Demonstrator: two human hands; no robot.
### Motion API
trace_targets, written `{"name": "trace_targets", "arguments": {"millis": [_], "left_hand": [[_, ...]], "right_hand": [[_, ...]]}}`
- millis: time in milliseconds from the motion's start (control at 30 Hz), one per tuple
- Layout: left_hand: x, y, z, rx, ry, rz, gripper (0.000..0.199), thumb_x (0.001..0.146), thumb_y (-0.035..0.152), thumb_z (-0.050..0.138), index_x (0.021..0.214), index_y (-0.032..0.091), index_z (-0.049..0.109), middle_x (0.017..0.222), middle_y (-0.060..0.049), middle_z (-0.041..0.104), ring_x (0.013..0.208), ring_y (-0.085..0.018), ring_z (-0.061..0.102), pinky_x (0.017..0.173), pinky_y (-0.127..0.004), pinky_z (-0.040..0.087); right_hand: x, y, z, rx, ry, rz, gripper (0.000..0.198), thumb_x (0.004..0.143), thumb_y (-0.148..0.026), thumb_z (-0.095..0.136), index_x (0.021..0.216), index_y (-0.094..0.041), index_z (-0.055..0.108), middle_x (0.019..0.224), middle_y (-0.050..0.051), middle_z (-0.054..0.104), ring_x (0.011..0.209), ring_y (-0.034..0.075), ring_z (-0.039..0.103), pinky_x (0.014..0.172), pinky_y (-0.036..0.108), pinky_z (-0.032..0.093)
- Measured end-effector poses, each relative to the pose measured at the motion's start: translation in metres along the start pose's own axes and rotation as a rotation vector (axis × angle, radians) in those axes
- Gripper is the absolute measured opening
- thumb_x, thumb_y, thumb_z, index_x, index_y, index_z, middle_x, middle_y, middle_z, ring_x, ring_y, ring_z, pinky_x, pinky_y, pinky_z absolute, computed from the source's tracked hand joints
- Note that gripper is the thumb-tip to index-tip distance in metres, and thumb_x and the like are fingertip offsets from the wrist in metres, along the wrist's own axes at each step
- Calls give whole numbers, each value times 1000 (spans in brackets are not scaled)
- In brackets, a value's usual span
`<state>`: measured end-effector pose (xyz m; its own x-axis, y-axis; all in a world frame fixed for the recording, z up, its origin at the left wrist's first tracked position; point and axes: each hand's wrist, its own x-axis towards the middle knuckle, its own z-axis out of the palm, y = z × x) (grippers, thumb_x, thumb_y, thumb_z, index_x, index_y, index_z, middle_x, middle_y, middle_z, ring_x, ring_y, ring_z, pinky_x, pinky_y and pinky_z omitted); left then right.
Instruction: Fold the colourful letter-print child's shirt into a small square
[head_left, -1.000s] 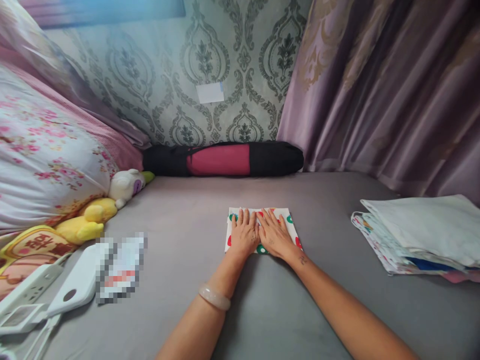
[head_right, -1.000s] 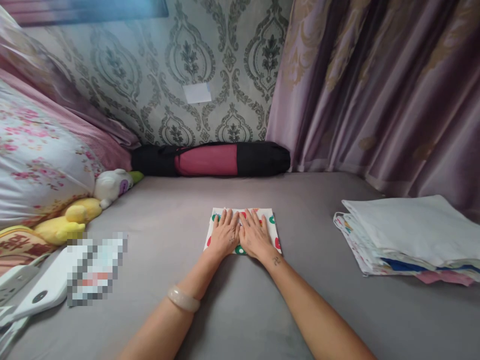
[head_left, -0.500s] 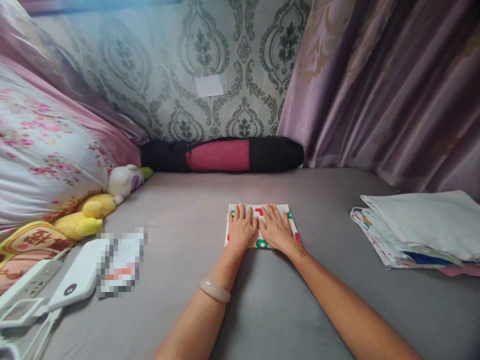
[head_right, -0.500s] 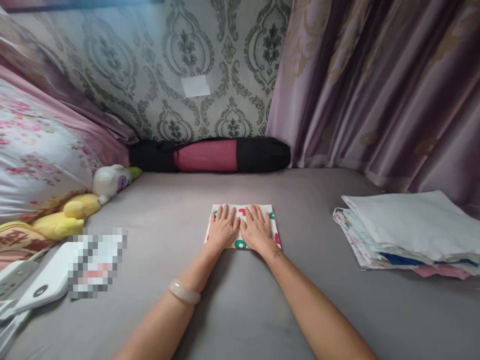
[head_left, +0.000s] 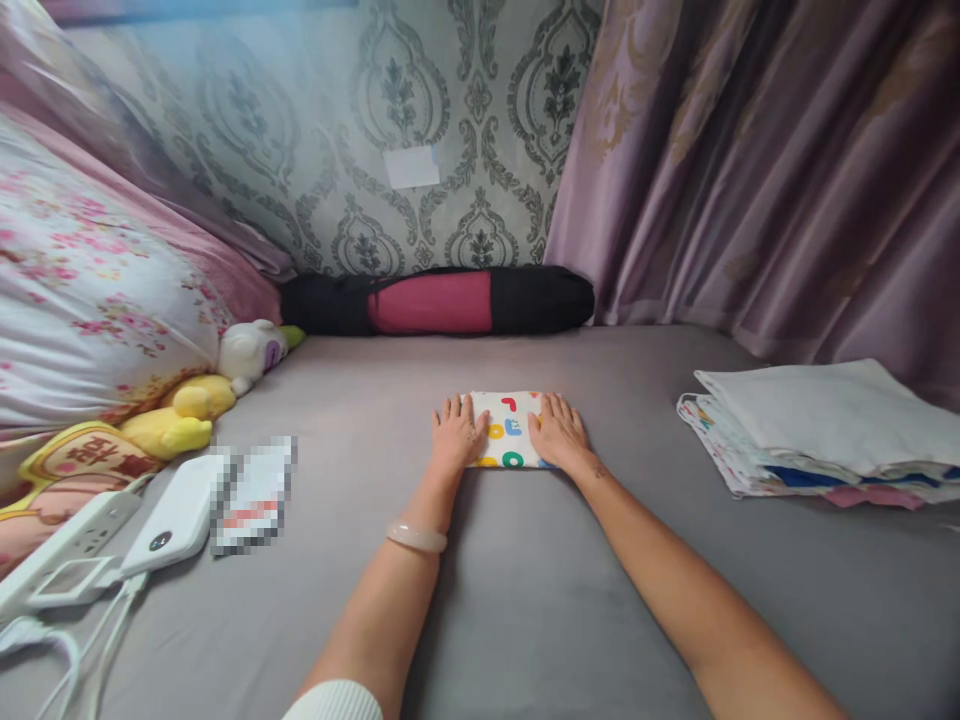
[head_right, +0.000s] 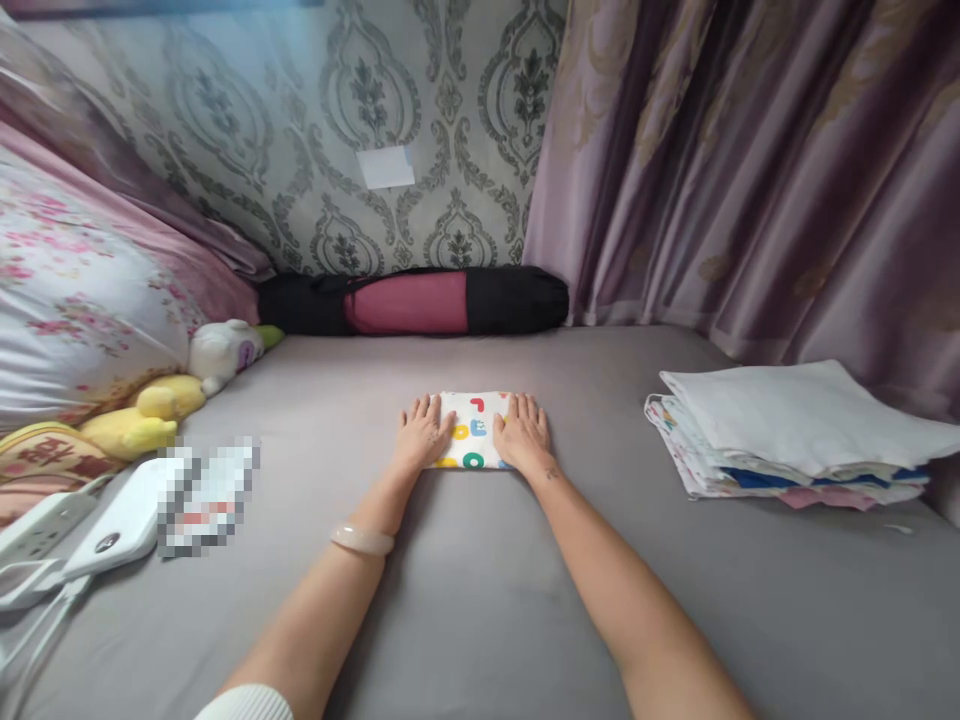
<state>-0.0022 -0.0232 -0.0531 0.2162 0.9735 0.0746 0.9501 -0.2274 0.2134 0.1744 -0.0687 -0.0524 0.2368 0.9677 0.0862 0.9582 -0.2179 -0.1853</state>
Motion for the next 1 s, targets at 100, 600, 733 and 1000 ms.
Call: {"name": "trace_targets", "arguments": {"millis": [100,600,733,1000], "left_hand": [[-1,-9,-1,-5,-24,12,66,93,52,13,145,14,28,152,-11,27,140,-28,22,113,-51,17],[-2,-2,-12,2,238,124,58,96,43,13,139,13,37,147,-10,38,139,-21,26,115,-44,15],[1,-2,-4,25,61,121,61,95,46,14,141,11,34,149,-13,33,139,-25,25,113,-48,18],[4,-3,-3,28,-22,102,62,95,47,13,143,12,30,151,-14,29,141,-26,22,112,-52,17]], "right_hand": [[-1,9,-1,-6,-27,13,62,94,-39,19,145,-4,26,152,15,26,139,25,20,112,42,16],[1,17,-17,32,29,-100,61,96,-39,13,145,-6,27,154,12,21,142,23,14,114,47,8],[2,13,-9,31,-16,-83,61,95,-40,16,145,-6,28,153,14,24,140,24,18,113,47,11],[1,14,-7,25,-55,-58,60,95,-39,17,145,-8,27,153,13,25,140,23,18,113,47,12]]}}
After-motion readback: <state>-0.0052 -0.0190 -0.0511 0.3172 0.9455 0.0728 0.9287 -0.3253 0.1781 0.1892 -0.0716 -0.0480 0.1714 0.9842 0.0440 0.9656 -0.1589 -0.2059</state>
